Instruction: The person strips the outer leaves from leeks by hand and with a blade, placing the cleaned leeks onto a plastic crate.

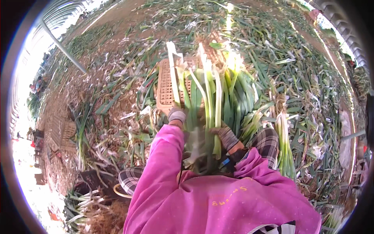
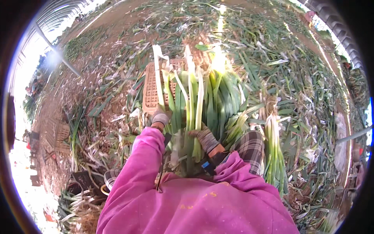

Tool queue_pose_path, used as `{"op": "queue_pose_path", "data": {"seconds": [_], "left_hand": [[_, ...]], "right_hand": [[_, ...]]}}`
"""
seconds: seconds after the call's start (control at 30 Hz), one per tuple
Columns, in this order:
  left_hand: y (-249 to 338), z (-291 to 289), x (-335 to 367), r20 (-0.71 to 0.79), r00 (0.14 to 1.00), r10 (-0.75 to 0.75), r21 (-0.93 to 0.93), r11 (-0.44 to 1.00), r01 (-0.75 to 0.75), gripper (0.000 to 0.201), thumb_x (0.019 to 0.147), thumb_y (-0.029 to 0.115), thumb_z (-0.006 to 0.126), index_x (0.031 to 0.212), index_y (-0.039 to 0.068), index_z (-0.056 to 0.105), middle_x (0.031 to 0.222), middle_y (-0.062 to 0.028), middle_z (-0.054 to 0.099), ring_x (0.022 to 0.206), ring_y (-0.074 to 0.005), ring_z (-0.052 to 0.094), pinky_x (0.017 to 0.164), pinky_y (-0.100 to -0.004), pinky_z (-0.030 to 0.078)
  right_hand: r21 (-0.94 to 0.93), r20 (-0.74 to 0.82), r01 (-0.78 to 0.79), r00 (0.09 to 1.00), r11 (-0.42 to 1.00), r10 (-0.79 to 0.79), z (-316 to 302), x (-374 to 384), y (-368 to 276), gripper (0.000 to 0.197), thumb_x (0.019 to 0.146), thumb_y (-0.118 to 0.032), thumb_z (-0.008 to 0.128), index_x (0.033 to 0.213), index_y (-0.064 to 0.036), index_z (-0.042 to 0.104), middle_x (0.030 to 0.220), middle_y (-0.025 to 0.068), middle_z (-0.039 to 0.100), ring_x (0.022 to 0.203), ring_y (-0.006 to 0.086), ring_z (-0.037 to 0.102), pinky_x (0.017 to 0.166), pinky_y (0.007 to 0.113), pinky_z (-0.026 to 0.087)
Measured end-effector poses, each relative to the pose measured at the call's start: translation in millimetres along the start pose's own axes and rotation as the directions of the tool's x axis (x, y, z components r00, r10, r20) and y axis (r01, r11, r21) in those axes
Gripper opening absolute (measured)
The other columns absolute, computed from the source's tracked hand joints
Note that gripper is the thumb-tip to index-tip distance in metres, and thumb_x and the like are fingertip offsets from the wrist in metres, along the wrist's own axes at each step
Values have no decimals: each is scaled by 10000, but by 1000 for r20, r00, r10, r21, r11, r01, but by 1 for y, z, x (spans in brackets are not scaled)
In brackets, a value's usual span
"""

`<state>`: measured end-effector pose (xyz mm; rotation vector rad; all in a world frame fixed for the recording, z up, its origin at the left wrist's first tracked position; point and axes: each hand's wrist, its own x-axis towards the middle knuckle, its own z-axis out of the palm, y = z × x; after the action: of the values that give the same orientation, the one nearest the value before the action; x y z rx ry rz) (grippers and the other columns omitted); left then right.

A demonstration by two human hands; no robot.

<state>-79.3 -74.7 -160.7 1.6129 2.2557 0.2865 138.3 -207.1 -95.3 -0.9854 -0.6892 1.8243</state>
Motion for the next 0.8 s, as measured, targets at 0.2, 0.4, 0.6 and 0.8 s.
{"op": "queue_pose_path", "data": {"seconds": [0.2,0.4,0.6,0.8], "left_hand": [[22,-22,-45,-3,985,174,-170,970,-172,752,792,363,595,1368,8,268,925,-198,631,846,-316,630,733,-398,500],[71,-72,-196,168,894,415,28,904,-426,705,827,377,536,1381,67,228,796,-163,636,732,-364,614,670,-441,476],[37,-71,-236,-392,623,677,-172,612,-772,389,851,225,546,1196,51,501,1048,-196,558,935,-361,573,769,-411,475],[-39,-41,-265,583,765,274,11,939,-345,606,793,490,551,1248,98,477,1105,-218,581,1007,-349,577,846,-414,464]], "right_hand": [[-95,-40,152,987,984,-156,-27,4,8,423,705,-17,690,1109,-59,572,924,43,627,775,151,593,705,289,501],[-119,-11,224,974,967,-227,-9,17,15,310,779,-67,683,1070,-48,579,949,28,630,808,126,576,747,266,485],[15,220,172,960,985,-171,-17,12,-34,279,790,-96,668,1030,-20,548,840,118,633,651,226,613,598,329,517],[-158,172,717,697,679,-696,1,-33,-199,393,783,-165,695,1110,-34,522,875,61,614,746,152,606,658,281,525]]}}
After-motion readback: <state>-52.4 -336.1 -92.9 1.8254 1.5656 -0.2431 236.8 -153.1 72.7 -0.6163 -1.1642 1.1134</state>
